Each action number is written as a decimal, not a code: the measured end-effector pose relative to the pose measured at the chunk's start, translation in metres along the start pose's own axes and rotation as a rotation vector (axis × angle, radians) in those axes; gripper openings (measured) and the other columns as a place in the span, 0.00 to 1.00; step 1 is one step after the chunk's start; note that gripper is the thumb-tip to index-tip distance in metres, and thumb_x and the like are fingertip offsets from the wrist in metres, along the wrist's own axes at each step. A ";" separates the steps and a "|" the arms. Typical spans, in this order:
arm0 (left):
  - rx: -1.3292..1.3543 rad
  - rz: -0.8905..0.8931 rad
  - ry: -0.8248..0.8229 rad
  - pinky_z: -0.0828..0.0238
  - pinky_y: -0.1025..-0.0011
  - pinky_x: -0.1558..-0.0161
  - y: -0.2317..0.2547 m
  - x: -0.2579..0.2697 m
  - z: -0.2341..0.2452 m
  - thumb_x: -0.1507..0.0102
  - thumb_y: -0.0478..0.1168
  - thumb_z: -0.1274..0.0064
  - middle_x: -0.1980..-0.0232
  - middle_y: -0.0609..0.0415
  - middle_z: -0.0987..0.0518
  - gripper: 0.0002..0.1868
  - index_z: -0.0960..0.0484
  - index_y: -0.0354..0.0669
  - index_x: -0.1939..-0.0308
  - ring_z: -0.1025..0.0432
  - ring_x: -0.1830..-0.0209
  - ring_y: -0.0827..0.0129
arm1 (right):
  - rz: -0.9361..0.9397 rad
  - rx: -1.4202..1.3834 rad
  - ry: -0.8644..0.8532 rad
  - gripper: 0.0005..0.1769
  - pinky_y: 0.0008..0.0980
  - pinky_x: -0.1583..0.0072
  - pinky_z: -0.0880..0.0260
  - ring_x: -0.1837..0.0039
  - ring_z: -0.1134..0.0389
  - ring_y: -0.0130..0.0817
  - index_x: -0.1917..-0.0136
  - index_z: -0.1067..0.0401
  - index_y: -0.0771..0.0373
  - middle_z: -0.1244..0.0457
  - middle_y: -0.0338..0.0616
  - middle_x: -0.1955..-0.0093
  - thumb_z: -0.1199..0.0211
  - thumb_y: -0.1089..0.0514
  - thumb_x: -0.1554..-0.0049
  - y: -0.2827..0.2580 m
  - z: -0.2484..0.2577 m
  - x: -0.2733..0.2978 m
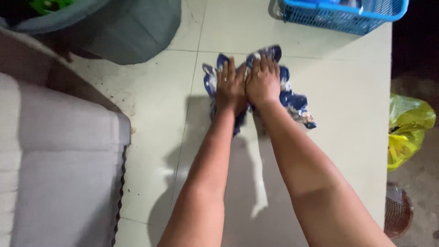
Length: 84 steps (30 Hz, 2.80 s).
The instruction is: The person sits on a tiled floor and repeatedly rubs a blue and white patterned cloth against the surface with both hands. The person moves the cloth back and forth over a small area near a mattress edge and a plastic basket.
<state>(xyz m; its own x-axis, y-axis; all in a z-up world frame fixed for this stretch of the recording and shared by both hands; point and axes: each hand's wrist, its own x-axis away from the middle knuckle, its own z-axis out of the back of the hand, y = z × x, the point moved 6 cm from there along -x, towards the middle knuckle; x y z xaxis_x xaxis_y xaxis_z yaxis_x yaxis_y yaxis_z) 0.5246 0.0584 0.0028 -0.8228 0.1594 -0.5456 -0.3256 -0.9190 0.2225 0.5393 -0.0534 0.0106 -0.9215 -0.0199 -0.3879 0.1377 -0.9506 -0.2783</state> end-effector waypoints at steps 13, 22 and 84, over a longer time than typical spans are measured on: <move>0.065 0.064 -0.236 0.48 0.40 0.29 0.124 0.219 0.127 0.37 0.37 0.53 0.22 0.30 0.43 0.29 0.30 0.42 0.30 0.44 0.24 0.35 | 0.037 0.093 -0.133 0.27 0.47 0.25 0.47 0.26 0.40 0.49 0.32 0.29 0.64 0.39 0.54 0.29 0.53 0.48 0.37 -0.025 0.137 0.251; -0.126 0.107 -0.102 0.37 0.39 0.40 0.208 0.349 0.223 0.36 0.33 0.55 0.31 0.26 0.34 0.24 0.28 0.41 0.34 0.37 0.32 0.32 | 0.034 0.079 -0.229 0.27 0.45 0.24 0.47 0.25 0.40 0.45 0.30 0.31 0.61 0.38 0.50 0.29 0.52 0.45 0.36 -0.033 0.205 0.408; 0.140 -0.017 -0.223 0.51 0.46 0.23 0.021 -0.024 -0.039 0.26 0.51 0.69 0.22 0.37 0.41 0.27 0.29 0.41 0.31 0.45 0.21 0.43 | -0.045 -0.082 -0.216 0.31 0.53 0.24 0.56 0.21 0.49 0.56 0.25 0.40 0.70 0.46 0.62 0.23 0.61 0.48 0.33 0.032 0.015 -0.013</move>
<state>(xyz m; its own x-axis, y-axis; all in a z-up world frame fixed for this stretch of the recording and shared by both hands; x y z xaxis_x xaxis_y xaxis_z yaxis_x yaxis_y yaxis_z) 0.5558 0.0213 -0.0103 -0.8941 0.2641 -0.3617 -0.3886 -0.8590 0.3334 0.5502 -0.0885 0.0194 -0.9825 -0.0521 -0.1787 0.1153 -0.9240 -0.3646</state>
